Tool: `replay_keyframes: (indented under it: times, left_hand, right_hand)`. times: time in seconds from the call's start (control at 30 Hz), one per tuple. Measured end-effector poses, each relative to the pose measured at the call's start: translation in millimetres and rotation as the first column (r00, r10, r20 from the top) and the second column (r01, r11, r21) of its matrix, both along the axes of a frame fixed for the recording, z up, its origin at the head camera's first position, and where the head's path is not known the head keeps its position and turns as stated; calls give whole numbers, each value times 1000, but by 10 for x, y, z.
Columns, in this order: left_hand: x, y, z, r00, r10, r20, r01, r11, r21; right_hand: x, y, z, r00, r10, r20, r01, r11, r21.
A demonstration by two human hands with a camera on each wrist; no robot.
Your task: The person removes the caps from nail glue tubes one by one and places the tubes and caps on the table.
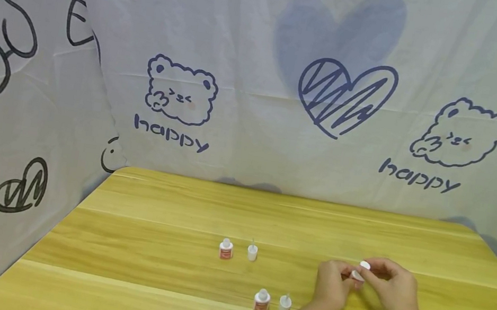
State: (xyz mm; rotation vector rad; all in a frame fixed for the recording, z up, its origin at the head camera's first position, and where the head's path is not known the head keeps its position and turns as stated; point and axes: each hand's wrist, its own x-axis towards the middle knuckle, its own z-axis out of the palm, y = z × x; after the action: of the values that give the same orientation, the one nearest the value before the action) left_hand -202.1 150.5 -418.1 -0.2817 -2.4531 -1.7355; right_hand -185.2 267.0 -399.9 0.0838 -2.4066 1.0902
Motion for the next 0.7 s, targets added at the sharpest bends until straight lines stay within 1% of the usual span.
replay_keyframes:
  times: [0.1,0.2,0.27,0.33,0.43,0.5,0.7]
  left_hand:
    - [2,-1,0,1000,-4,18,4,1000,16]
    - [2,0,-3,1000,-3,11,3,1000,12]
    - [4,-2,-4,1000,-4,21,3,1000,17]
    - [3,0,-8,1000,-2,10,1,1000,7]
    - [4,1,-6,1000,-1,18,1,1000,10]
    - [3,4,-3,1000,0,10,0,1000,3]
    - [4,0,8,1000,-13,20,13,1000,15]
  right_hand:
    - [0,5,7,1000,-9,13,9,1000,-7]
    - [-4,14,8,1000,-3,26,3,1000,-14]
    - [-4,22,9,999,6,36,-6,1000,-16]
    - [-4,30,10,999,14,43,-14,1000,-12]
    - [-1,39,15,998,23,55,-23,1000,3]
    - [0,46,19,998,31,61,-32,999,15]
    - [4,65,33,995,67,74,-70,997,35]
